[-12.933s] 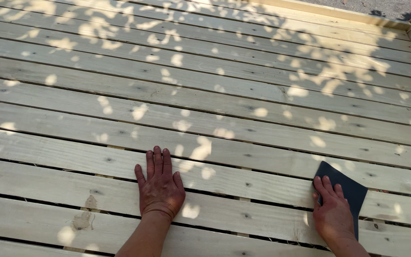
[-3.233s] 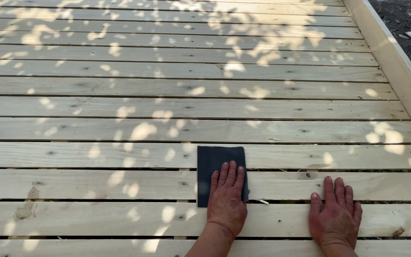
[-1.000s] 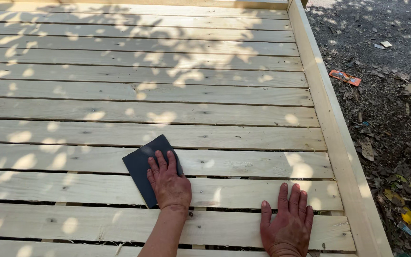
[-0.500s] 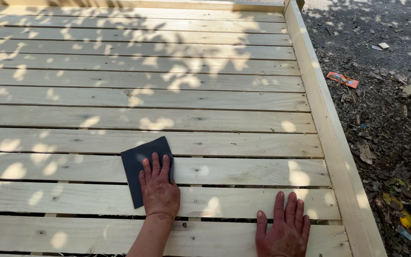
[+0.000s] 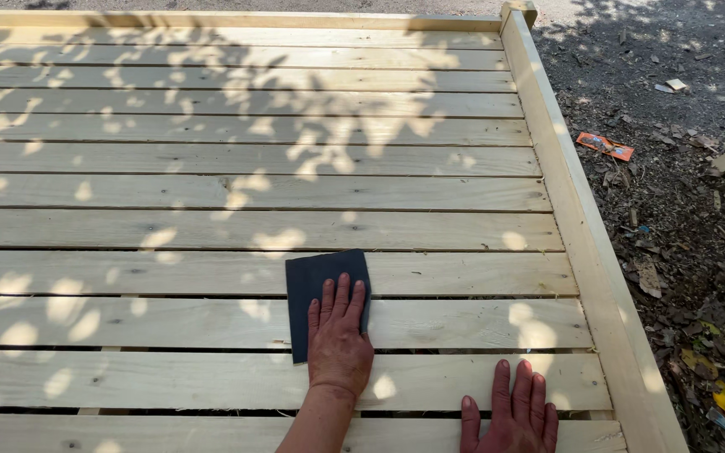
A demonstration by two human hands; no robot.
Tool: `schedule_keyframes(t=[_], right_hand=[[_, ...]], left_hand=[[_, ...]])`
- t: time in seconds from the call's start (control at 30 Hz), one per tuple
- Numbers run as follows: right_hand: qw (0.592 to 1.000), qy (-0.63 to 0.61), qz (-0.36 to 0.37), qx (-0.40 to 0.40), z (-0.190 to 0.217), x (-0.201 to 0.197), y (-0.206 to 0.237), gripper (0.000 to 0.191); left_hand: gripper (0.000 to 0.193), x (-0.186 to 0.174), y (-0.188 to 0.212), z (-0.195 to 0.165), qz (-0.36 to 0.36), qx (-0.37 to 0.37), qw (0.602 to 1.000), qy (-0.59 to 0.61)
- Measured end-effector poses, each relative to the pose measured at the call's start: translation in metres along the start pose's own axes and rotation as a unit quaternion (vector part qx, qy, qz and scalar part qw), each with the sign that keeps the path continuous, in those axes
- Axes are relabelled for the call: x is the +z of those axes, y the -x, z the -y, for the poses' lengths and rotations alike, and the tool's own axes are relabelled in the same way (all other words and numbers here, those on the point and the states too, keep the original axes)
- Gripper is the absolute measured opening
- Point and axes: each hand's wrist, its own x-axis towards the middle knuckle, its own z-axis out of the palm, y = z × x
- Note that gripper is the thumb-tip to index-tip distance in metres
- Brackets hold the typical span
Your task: The person sands the slatted surface of an unfinished wooden furniture frame by hand, rubbing a sheet of sandpaper back and forth across the boards. They work progressively along the slats, steadying the frame with the other hand, and at one point rest a bare foot on the frame while sanding.
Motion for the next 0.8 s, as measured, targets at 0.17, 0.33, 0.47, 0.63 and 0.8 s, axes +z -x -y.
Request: schedule_keyframes(t=[0.17,0.33,0.47,0.63,0.8], right_hand=[[1.000,0.009,0.002,0.005,0.000,0.002,-0.001,0.080],[1.000,-0.010,-0.011,0.008,-0.002,0.003,0.002,0.080],[1.000,0.022,0.019,0.003,-0.006,0.006,0.004,0.083],[1.000,0.011,0.017,0.008,-0.006,0.009,0.004,0.081],[1.000,0.020,0.012,0.004,-0.006,0.007,0.003,0.082]], left_hand=[[0.077,0.013,-0.015,-0.030,-0.011,-0.154,0.988,0.011],[0.073,0.052,-0.012,-0.086,0.131,0.090,0.987,0.036],[0.072,0.019,-0.022,0.000,0.068,0.067,0.995,-0.007],[0.054,-0.022,-0.051,0.099,-0.084,-0.174,0.981,-0.027],[0.072,0.026,-0.050,-0.012,-0.005,-0.100,0.995,-0.001]])
